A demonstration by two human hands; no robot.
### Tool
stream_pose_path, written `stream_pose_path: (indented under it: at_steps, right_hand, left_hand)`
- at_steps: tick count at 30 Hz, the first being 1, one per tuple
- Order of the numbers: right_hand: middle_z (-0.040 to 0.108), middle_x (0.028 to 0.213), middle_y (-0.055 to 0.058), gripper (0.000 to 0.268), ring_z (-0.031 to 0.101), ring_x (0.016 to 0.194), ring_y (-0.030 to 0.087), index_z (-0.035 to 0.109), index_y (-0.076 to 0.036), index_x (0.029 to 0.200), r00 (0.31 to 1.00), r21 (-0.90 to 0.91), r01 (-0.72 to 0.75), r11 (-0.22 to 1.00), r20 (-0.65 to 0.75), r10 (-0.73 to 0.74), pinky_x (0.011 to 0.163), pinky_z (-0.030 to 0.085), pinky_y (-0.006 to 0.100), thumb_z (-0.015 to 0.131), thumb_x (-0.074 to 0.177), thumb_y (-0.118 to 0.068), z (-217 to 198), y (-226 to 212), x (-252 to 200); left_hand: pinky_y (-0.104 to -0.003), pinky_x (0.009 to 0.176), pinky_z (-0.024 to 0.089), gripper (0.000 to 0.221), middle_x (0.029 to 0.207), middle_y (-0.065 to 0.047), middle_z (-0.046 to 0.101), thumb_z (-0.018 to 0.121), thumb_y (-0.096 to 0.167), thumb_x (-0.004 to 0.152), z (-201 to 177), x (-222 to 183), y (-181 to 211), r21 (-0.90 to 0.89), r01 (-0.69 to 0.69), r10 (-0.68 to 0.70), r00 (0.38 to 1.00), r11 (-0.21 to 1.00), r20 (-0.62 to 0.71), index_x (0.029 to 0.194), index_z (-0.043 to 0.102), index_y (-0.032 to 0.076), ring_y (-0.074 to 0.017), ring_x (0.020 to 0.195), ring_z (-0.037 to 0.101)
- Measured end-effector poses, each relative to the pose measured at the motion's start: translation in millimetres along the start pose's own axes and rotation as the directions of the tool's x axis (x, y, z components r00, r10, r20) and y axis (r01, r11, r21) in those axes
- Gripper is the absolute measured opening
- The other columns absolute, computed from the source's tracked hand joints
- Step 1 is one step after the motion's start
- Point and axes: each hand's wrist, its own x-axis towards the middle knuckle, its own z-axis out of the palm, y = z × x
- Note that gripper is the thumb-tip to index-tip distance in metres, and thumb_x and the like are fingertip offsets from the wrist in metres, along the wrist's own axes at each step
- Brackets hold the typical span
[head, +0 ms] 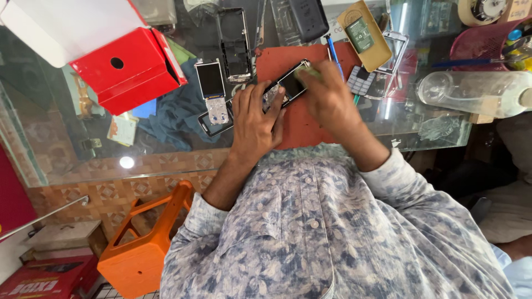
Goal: The person disassembles a black mobile phone using a screwdriver and a prying tool, then cleans the internal components with a green cloth. They reassemble the phone, wipe the exterior, and test the keypad before placing it on the counter.
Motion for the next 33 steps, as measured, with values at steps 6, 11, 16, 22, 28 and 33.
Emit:
stream_pose_path:
  at_steps: [6, 11, 16, 22, 28, 33]
  right_hand:
    - [0.059, 0.110, 0.019, 0.036, 0.062, 0.100, 0.038, 0.069, 0.002, 0.122, 0.999, -0.020, -0.050, 0.999, 0.001, 0.050, 0.088, 0.053, 0.045, 0.065, 0.089, 0.013, -6, -2, -8]
    - [0.059, 0.113, 0.021, 0.036, 0.062, 0.101, 0.038, 0.067, 0.003, 0.123, 0.999, -0.005, -0.006, 1.000, -0.048, 0.006, 0.087, 0.054, 0.045, 0.066, 0.088, 0.011, 11, -8, 3]
    - [0.059, 0.106, 0.021, 0.039, 0.061, 0.096, 0.038, 0.070, 0.003, 0.121, 0.998, 0.016, -0.065, 0.998, 0.001, 0.065, 0.082, 0.052, 0.045, 0.066, 0.084, 0.012, -5, -10, -5]
    - [0.061, 0.117, 0.020, 0.040, 0.061, 0.104, 0.038, 0.069, 0.002, 0.123, 0.998, -0.023, 0.024, 0.999, -0.054, -0.026, 0.091, 0.053, 0.045, 0.065, 0.085, 0.012, 15, -6, 3]
    - [0.063, 0.111, 0.017, 0.035, 0.060, 0.098, 0.035, 0.073, 0.002, 0.119, 0.997, -0.056, -0.065, 0.996, -0.039, 0.063, 0.087, 0.052, 0.044, 0.068, 0.086, 0.012, -4, 4, 2]
    - [0.063, 0.115, 0.017, 0.040, 0.062, 0.105, 0.036, 0.071, 0.003, 0.118, 0.996, 0.012, 0.093, 0.996, -0.009, -0.093, 0.093, 0.054, 0.044, 0.066, 0.080, 0.013, 10, -7, 8]
  left_hand:
    - [-0.057, 0.110, 0.038, 0.045, 0.139, -0.022, 0.054, 0.074, 0.015, 0.094, -2, 3, 0, -0.015, 0.001, -0.001, 1.000, 1.000, -0.011, 0.136, 0.063, 0.005, -0.0402, 0.126, 0.052]
    - [-0.058, 0.108, 0.038, 0.048, 0.139, -0.021, 0.055, 0.075, 0.017, 0.094, -1, 1, -3, -0.017, 0.020, -0.020, 1.000, 1.000, 0.005, 0.138, 0.061, 0.003, -0.0394, 0.125, 0.052]
    - [-0.057, 0.108, 0.038, 0.048, 0.139, -0.020, 0.055, 0.075, 0.018, 0.094, -2, 0, -3, -0.017, 0.003, -0.004, 1.000, 1.000, -0.018, 0.139, 0.060, 0.007, -0.0380, 0.126, 0.051]
    - [-0.058, 0.107, 0.037, 0.043, 0.137, -0.022, 0.055, 0.075, 0.016, 0.092, -2, 3, -2, 0.002, -0.010, 0.010, 1.000, 1.000, -0.018, 0.132, 0.065, 0.007, -0.0394, 0.123, 0.051]
    - [-0.058, 0.107, 0.038, 0.037, 0.135, -0.023, 0.054, 0.075, 0.015, 0.094, -4, 6, -6, -0.020, -0.068, 0.068, 0.998, 0.997, -0.016, 0.129, 0.067, 0.004, -0.0397, 0.123, 0.052]
    - [-0.056, 0.107, 0.040, 0.035, 0.136, -0.020, 0.058, 0.079, 0.016, 0.092, -4, 5, -7, -0.023, -0.051, 0.050, 0.997, 0.998, -0.060, 0.121, 0.067, 0.002, -0.0377, 0.122, 0.054]
